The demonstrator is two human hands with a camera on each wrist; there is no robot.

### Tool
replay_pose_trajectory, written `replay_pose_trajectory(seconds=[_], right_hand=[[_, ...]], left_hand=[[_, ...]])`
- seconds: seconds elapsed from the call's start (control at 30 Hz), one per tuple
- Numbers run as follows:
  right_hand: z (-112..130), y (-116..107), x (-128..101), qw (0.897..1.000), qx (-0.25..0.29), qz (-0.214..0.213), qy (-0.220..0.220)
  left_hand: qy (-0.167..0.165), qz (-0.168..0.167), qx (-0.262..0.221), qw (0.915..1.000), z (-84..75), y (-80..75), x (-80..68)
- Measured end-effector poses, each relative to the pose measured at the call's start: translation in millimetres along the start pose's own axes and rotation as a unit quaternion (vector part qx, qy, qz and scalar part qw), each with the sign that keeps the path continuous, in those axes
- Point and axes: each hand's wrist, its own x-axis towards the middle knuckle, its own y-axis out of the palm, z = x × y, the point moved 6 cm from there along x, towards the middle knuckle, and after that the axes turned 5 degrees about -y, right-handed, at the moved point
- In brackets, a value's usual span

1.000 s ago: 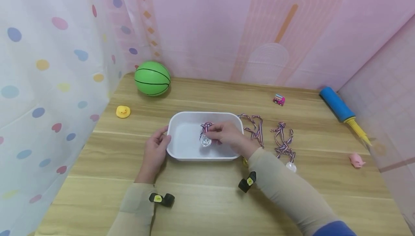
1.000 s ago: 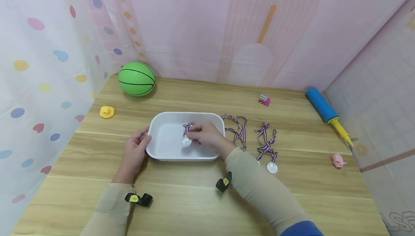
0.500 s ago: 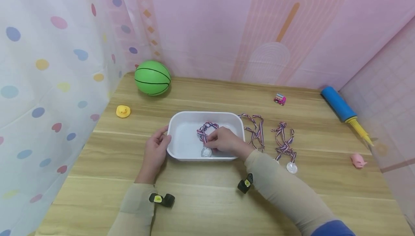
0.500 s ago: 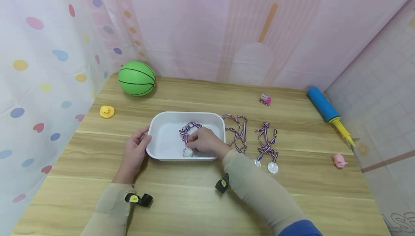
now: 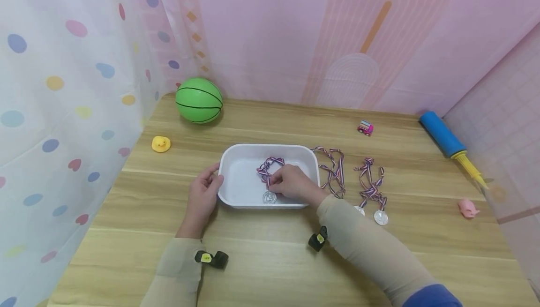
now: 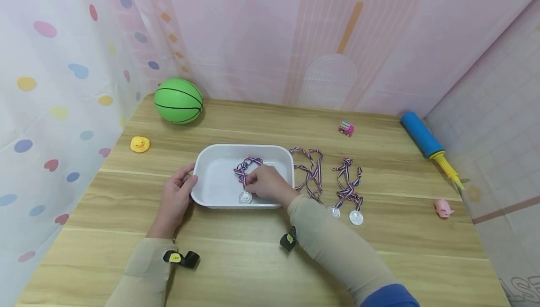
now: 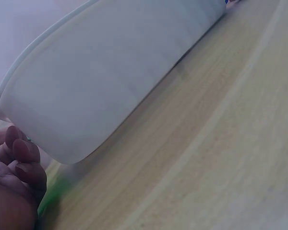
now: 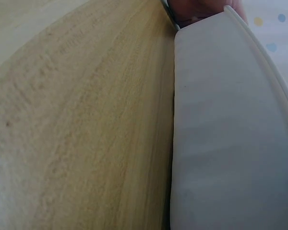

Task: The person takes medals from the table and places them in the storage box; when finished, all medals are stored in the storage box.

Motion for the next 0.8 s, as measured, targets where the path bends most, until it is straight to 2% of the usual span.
replay_pose_trajectory(seconds=[0.47,0.63,0.8], right_hand=[[3.9,-1.2,-1.6,1.0,-0.01,-0.008,-0.005],[-0.6,-0.8,-0.2,1.0,-0.012,-0.01,0.008],[-1.5,-4.9,-1.9,0.999,-0.025,-0.031,0.013]], left_hand=[[0.015,-0.009,-0.004,0.9998,-1.2,0.2,-1.3],[0.02,-0.012,-0.01,0.9997,-1.4,0.1,-1.6],[0.02,-0.008,-0.009,0.9997,-2.0,0.8,-1.9]])
